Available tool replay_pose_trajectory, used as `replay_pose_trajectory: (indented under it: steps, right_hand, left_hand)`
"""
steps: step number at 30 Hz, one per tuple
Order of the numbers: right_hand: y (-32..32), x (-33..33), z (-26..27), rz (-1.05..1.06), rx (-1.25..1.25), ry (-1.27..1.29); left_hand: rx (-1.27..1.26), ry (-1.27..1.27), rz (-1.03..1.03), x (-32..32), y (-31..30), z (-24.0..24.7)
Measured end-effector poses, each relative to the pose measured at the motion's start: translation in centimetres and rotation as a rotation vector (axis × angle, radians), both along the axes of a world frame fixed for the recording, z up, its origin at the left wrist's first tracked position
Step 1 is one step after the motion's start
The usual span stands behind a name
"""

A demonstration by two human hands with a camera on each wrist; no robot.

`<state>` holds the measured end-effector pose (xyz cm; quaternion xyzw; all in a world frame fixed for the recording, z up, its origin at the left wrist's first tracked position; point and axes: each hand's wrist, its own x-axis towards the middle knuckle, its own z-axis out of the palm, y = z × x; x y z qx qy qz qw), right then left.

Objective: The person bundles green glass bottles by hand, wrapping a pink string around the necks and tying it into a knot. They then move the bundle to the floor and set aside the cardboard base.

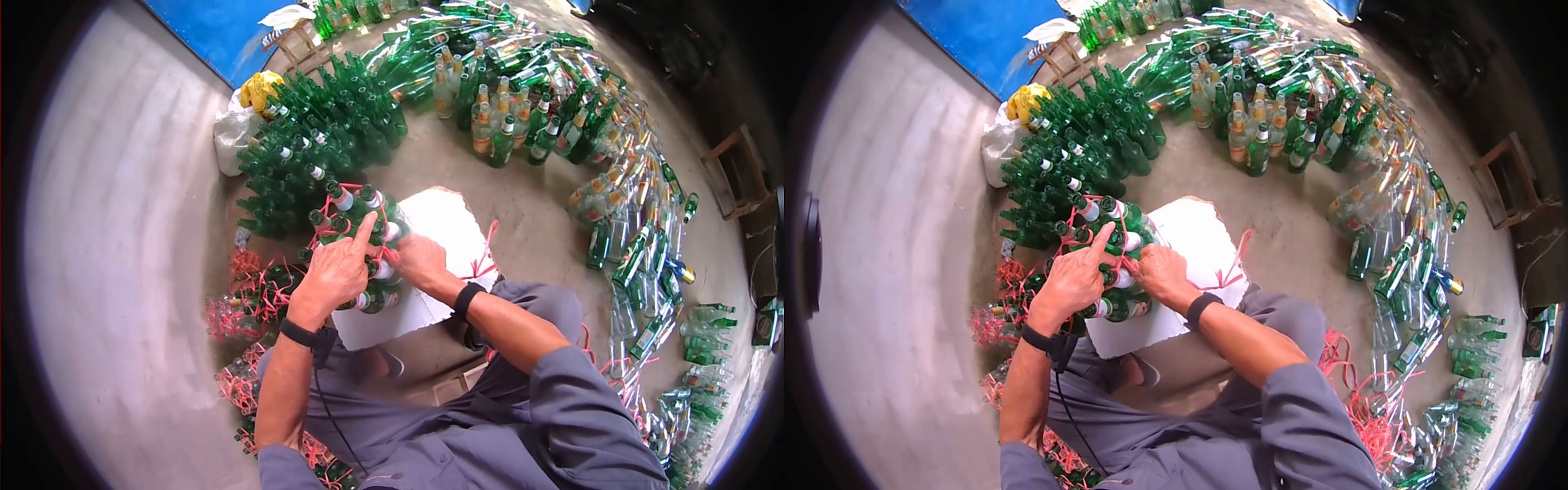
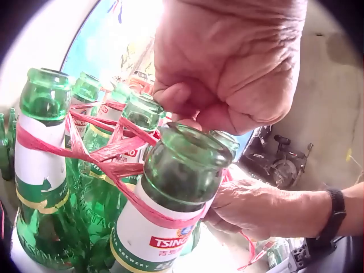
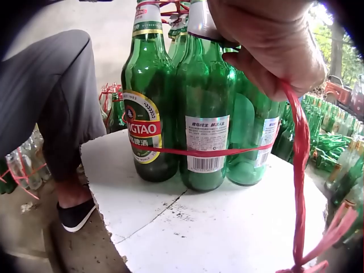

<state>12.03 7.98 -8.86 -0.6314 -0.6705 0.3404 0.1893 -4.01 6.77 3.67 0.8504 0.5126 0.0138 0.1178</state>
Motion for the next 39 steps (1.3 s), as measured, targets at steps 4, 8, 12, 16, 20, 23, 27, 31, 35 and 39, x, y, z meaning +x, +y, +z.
replay_pose_trajectory:
  steps: [4, 8, 12, 16, 20, 23, 27, 31, 35, 39]
  right_hand:
    - [-0.1, 0.4, 1.5, 0.002, -0.056, 0.055]
    - [0.0, 0.9, 1.6, 0.027, -0.057, 0.087]
    - [0.1, 0.8, 1.7, 0.062, -0.028, 0.137]
    - [-0.2, 1.3, 2.3, 0.114, -0.003, 0.181]
    - [-0.4, 1.6, 2.3, 0.140, 0.073, 0.205]
    - [-0.3, 1.9, 2.9, 0.143, 0.041, 0.219]
    - [-0.2, 1.9, 2.7, 0.164, 0.073, 0.222]
    - [-0.1, 2.0, 3.4, 0.202, 0.151, 0.168]
    - [-0.2, 2.4, 4.3, 0.244, 0.192, 0.118]
    - [-0.4, 2.8, 4.9, 0.334, 0.148, 0.118]
  left_hand:
    - [0.017, 0.015, -0.019, 0.0, 0.3, 0.4]
    - [0.022, -0.028, -0.025, -0.2, 0.4, 0.7]
    - [0.069, 0.011, -0.042, -1.2, 0.7, 1.0]
    - [-0.006, -0.088, 0.011, -2.2, 0.4, 1.1]
    - [0.085, -0.081, -0.008, -2.9, 0.6, 1.1]
    - [0.120, -0.080, 0.035, -3.0, 0.8, 1.8]
    - [0.147, -0.082, 0.049, -4.2, 1.2, 1.4]
    - [0.188, -0.091, 0.040, -4.7, 1.5, 1.1]
    - [0.254, -0.033, 0.072, -4.5, 1.6, 1.1]
    - [0.143, -0.326, 0.211, -5.5, 2.4, 0.3]
